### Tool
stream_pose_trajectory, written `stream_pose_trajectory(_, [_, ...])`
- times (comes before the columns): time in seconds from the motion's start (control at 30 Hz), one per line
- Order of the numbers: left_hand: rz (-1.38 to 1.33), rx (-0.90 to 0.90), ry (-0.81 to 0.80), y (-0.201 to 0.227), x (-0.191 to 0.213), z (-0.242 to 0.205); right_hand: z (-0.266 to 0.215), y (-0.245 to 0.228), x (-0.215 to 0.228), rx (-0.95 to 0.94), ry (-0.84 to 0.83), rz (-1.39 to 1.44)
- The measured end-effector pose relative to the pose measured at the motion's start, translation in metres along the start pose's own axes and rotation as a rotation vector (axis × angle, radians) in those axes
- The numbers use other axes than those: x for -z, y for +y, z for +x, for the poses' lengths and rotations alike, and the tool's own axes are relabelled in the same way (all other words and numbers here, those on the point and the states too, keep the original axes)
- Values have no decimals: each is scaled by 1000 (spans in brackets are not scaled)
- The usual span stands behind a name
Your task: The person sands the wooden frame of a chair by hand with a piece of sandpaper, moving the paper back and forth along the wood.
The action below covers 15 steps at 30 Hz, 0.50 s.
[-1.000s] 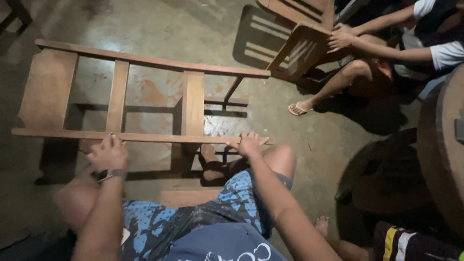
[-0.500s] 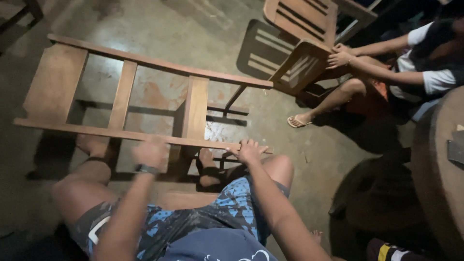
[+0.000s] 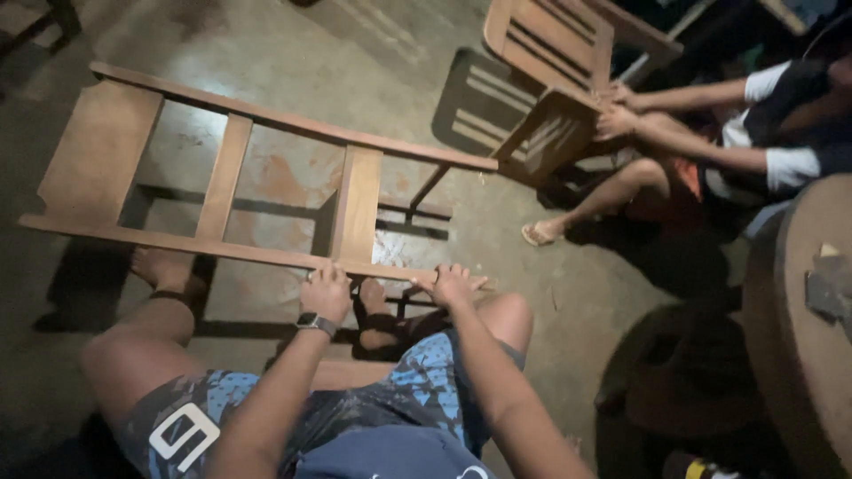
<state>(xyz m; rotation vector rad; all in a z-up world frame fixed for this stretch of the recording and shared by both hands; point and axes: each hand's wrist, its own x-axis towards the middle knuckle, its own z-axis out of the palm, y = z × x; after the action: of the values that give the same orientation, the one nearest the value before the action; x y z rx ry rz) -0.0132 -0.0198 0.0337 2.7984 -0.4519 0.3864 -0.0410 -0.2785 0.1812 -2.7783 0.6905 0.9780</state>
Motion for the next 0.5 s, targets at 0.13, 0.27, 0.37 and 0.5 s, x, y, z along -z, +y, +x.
stream_pose_trajectory(0.13, [33,-146,86,-32,19,3,-2,0,-2,24,9,15])
stream_pose_trajectory(0.27, [38,294,-430,-123,38,21,16,6,-18,2,32,-9])
stream_pose_trajectory(0.37, [283,338,-401,-141,101,25,-14,-4,8,15,-3,-6])
stream_pose_trajectory(0.5, [-115,792,-269,-95,97,48,-4,2,-5,31,14,24])
